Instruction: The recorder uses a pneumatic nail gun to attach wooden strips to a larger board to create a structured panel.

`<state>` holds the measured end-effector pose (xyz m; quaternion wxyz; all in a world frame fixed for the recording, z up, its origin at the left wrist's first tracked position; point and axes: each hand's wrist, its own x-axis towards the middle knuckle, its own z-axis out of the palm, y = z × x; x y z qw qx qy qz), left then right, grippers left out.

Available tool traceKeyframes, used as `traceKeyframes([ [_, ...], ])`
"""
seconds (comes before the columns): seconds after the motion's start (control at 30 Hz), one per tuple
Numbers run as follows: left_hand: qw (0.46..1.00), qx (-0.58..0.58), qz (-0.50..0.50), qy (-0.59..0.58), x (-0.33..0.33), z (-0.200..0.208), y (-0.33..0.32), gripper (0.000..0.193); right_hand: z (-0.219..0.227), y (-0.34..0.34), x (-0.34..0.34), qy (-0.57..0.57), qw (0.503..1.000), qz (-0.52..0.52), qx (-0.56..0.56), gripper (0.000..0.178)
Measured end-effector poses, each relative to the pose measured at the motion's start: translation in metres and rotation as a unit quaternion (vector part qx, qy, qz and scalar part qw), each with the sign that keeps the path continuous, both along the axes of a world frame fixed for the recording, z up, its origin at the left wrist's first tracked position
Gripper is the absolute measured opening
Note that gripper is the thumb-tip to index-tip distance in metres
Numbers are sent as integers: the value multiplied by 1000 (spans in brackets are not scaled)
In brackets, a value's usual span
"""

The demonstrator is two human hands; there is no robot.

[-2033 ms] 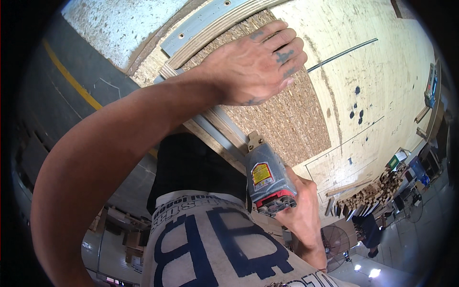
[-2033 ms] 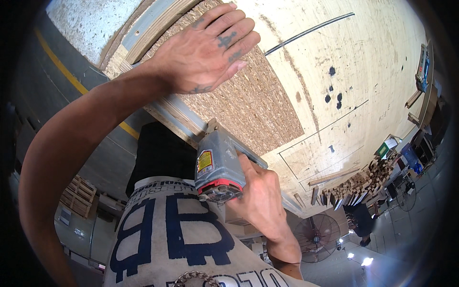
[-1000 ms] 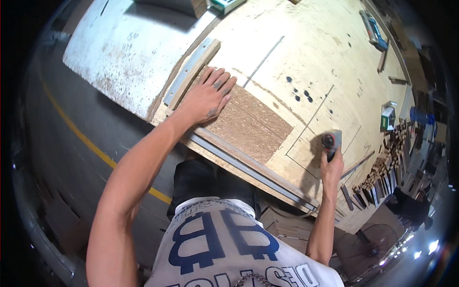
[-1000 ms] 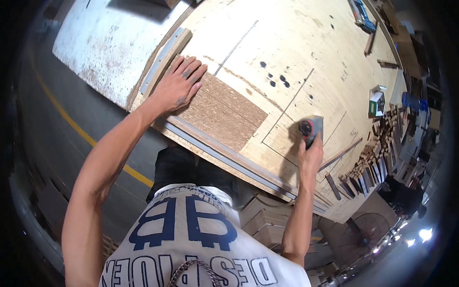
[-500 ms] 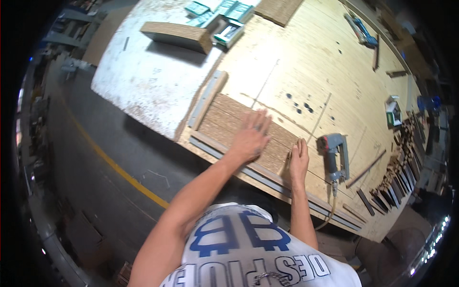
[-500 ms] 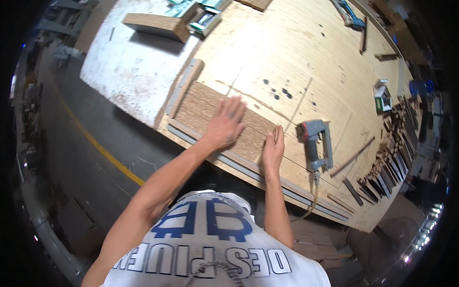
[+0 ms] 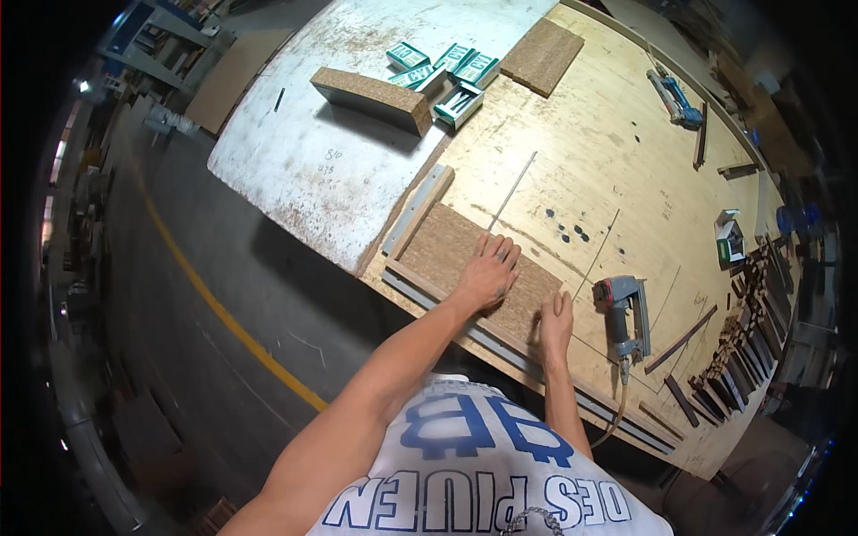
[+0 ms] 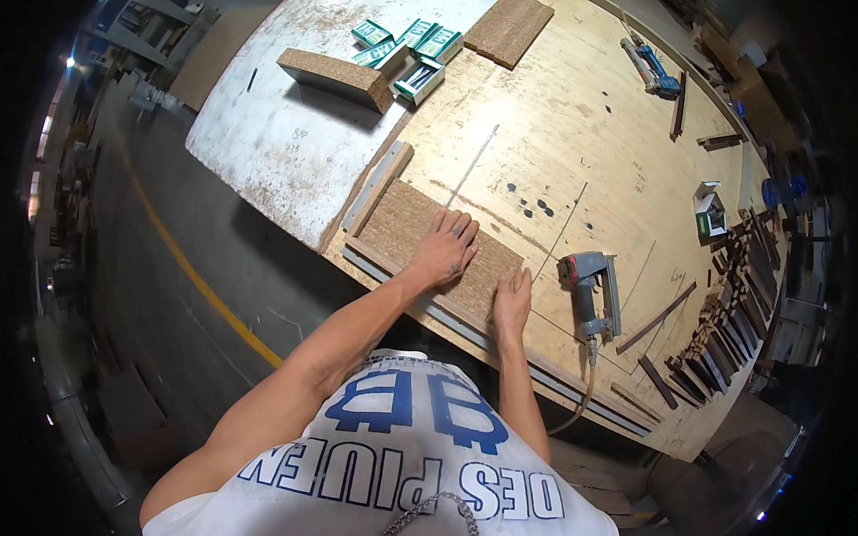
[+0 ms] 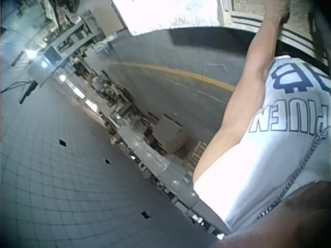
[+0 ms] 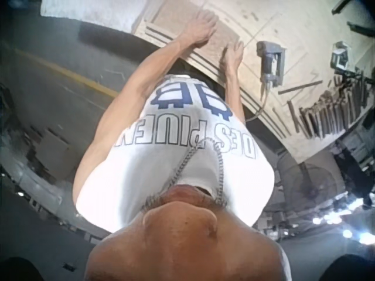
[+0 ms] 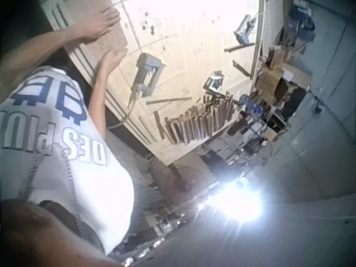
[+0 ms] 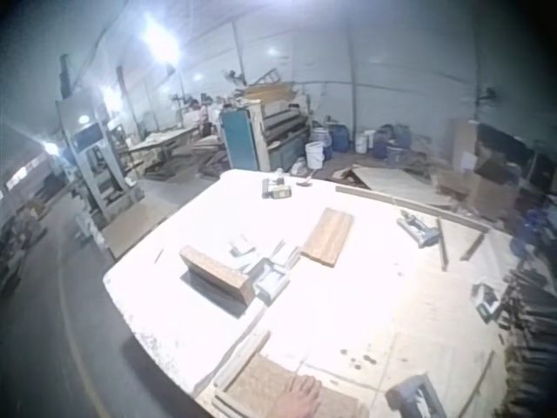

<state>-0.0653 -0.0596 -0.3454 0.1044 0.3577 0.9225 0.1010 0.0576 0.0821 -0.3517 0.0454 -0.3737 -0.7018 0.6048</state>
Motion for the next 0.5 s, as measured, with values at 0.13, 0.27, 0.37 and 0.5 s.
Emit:
traceKeyframes([
  [0.13,1000,4,16,-9,-1,1,2,53,17,-19,11,-93,988,79,100,70],
  [0.27,999,25,5,-18,-1,1,4,53,25,-44,8,-113,981,-1,157,70],
  [0.37,999,43,-16,-18,-4,-10,-2,53,34,-60,-5,-127,981,-69,132,72],
  [0.5,997,26,-77,16,-13,-8,-6,54,33,-63,-4,-130,978,-81,141,74],
])
